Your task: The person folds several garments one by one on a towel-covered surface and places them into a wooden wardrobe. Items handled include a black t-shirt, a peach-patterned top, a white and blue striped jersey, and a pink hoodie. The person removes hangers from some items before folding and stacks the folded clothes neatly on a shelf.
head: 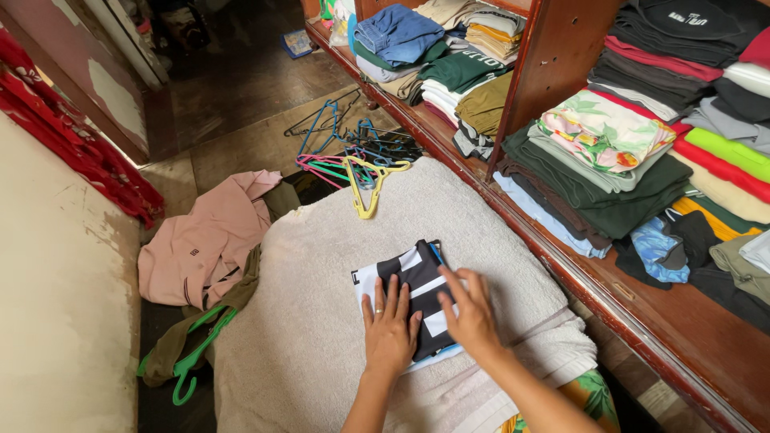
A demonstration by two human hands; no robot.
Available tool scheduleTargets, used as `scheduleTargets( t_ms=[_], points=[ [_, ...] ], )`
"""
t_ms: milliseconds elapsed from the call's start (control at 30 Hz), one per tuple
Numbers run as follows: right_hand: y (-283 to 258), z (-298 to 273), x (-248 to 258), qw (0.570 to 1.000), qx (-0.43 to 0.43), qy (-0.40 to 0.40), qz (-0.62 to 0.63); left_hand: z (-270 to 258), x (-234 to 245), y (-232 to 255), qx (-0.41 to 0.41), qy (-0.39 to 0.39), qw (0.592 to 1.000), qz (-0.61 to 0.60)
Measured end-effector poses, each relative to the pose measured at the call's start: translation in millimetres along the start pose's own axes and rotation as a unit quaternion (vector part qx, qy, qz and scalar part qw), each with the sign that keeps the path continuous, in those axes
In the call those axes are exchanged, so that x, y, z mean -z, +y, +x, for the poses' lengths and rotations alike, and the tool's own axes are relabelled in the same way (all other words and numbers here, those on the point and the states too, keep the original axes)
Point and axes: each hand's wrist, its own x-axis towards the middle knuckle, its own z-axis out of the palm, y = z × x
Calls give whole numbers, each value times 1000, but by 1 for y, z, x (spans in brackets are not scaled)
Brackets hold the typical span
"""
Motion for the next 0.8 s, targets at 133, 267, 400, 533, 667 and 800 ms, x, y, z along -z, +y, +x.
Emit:
scheduleTargets(
  t_ms=[133, 267, 400, 533, 667, 800],
  points=[
    [-24, -28, 0, 971, 197, -136, 25, -2, 2, -7, 154, 82, 979, -110],
    [-28, -41, 0, 949, 256, -167, -69, -10, 7, -25, 415, 54, 835, -356],
    [-8, -50, -21, 961, 236, -121, -83, -16, 10, -34, 437, -60, 651, -618],
    [21, -43, -44, 981, 192, -15, -36, -5, 13, -24, 376, -39, 650, -659],
    [26, -12, -22, 904, -259, -143, 310, 17, 23, -16, 285, 81, 775, -558],
    [9, 12, 48, 739, -341, -171, 554, 28, 34, -21, 349, 12, 745, -569]
  ],
)
